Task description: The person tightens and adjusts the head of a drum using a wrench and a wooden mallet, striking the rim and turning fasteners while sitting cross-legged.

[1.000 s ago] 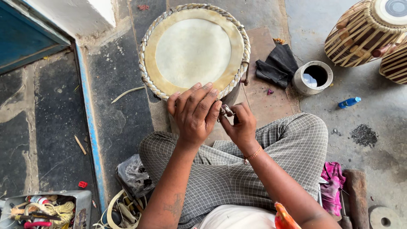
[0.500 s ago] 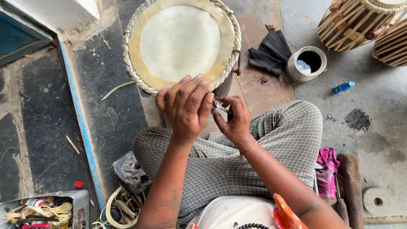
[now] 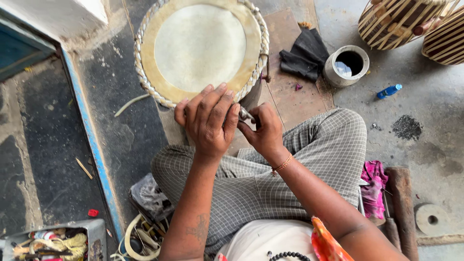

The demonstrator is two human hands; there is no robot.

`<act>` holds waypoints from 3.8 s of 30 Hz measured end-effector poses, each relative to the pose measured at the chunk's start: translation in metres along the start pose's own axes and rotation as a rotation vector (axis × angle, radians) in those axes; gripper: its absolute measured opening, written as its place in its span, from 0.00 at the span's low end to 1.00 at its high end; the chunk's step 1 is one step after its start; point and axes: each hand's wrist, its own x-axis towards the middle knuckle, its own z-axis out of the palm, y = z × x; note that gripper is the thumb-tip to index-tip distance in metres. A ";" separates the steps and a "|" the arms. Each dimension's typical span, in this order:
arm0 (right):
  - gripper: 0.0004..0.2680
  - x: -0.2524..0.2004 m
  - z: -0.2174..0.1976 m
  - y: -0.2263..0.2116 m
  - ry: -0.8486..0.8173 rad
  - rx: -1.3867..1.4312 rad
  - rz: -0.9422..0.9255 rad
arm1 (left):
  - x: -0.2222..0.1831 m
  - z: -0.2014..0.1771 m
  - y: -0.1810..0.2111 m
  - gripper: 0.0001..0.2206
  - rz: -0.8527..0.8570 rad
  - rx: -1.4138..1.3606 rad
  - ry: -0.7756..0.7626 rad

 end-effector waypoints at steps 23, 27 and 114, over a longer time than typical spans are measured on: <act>0.13 0.003 -0.012 -0.007 -0.054 0.035 0.074 | -0.003 0.001 0.001 0.11 0.001 0.008 -0.022; 0.11 0.008 -0.013 -0.006 -0.097 -0.024 0.100 | -0.002 0.000 -0.002 0.11 0.006 0.002 -0.023; 0.11 -0.051 -0.077 0.022 -0.933 0.698 0.894 | 0.009 -0.044 -0.042 0.19 -0.288 -0.900 0.107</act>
